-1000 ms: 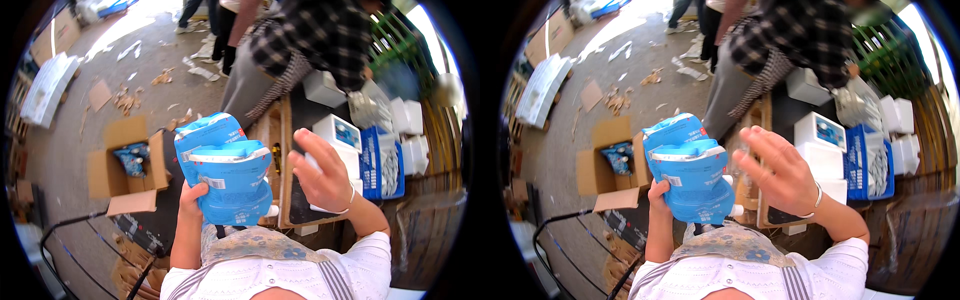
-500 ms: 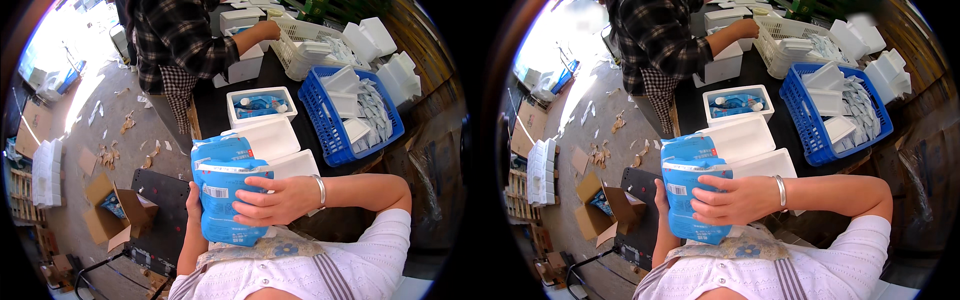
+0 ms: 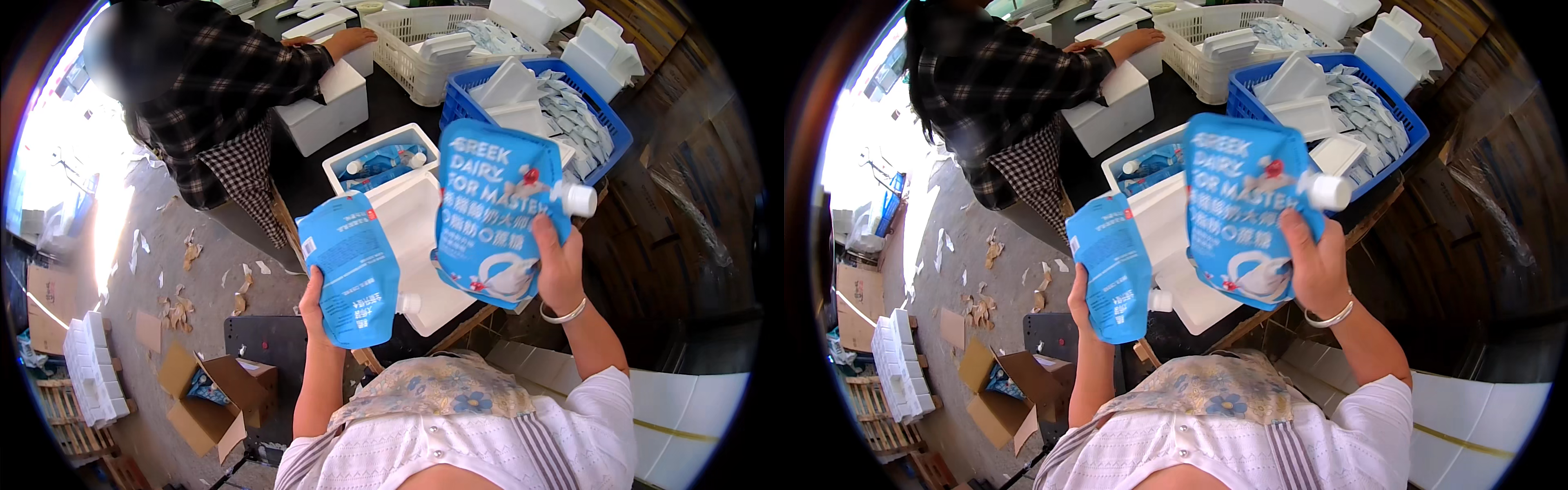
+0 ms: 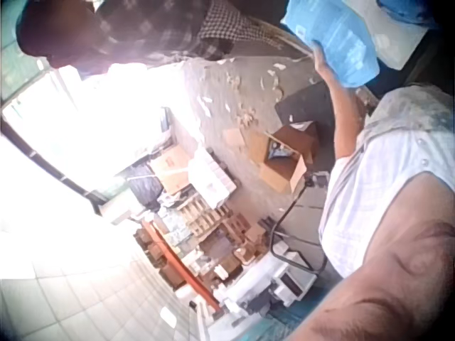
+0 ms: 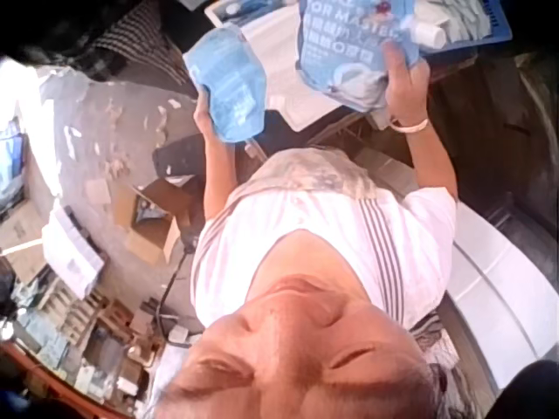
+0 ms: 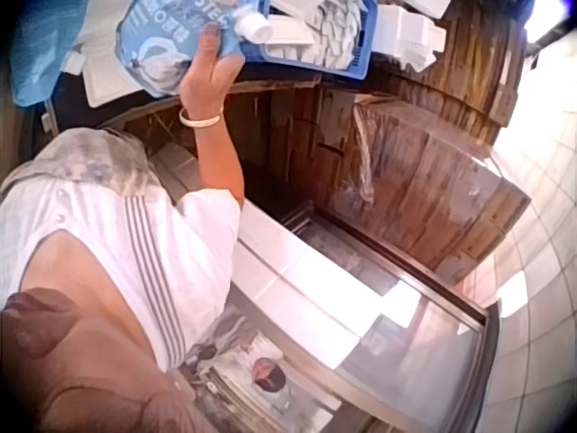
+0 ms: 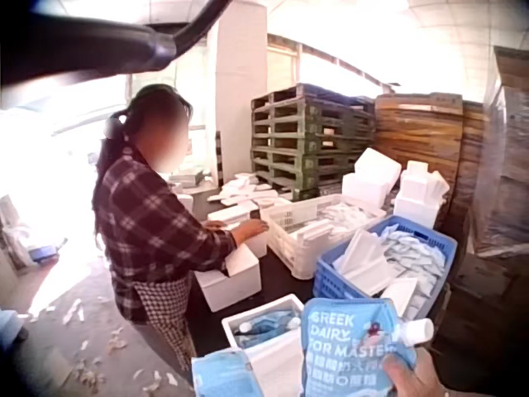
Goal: The person places blue pouches into white styrofoam trays and then into cardboard boxes. They handle the pouches and trays by hand, arranging them for shipment in a warehouse setting.
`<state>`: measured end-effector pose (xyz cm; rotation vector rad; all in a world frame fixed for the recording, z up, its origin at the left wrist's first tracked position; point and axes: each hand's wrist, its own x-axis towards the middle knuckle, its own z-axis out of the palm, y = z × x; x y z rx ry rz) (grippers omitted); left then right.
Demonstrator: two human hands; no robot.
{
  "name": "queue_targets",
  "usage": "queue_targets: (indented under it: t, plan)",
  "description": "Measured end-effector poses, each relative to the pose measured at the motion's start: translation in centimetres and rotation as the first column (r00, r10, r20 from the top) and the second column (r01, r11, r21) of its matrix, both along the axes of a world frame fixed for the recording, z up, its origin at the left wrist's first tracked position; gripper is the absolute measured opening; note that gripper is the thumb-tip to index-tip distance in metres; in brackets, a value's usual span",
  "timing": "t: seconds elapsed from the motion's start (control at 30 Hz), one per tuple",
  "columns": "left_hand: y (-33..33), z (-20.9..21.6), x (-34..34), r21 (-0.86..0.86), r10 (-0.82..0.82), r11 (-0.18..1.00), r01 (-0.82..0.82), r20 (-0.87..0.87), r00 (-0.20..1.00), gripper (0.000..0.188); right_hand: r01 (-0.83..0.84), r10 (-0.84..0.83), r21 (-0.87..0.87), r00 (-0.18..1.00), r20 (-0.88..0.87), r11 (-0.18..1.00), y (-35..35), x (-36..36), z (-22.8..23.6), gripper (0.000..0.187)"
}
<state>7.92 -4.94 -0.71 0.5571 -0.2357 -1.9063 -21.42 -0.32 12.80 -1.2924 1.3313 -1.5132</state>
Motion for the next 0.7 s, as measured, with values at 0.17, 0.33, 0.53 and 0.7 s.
queue_targets:
  t: [0.17,0.33,0.53,0.7]
  plan:
    - [-0.6,2.6,0.7,-0.181,-0.203,0.961,0.210,0.056,0.978,0.062,0.126,-0.057,0.188,0.940,-0.335,0.974,1.2,0.5,-3.2,0.044]
    - [-1.0,7.3,-0.9,-0.282,-0.017,0.808,0.517,0.866,0.500,0.063,-0.100,0.091,0.272,0.995,0.043,0.957,3.1,7.0,-5.6,0.048]
    - [1.3,12.7,0.8,-0.122,0.401,0.452,0.884,0.913,-0.079,0.057,-0.211,0.228,0.290,0.973,-0.026,0.934,5.9,9.0,-5.3,0.046]
    - [0.4,18.2,-1.1,0.286,-0.095,0.610,0.739,0.952,-0.291,0.079,-0.294,0.320,0.144,0.921,-0.222,0.945,4.6,9.3,-4.0,0.037]
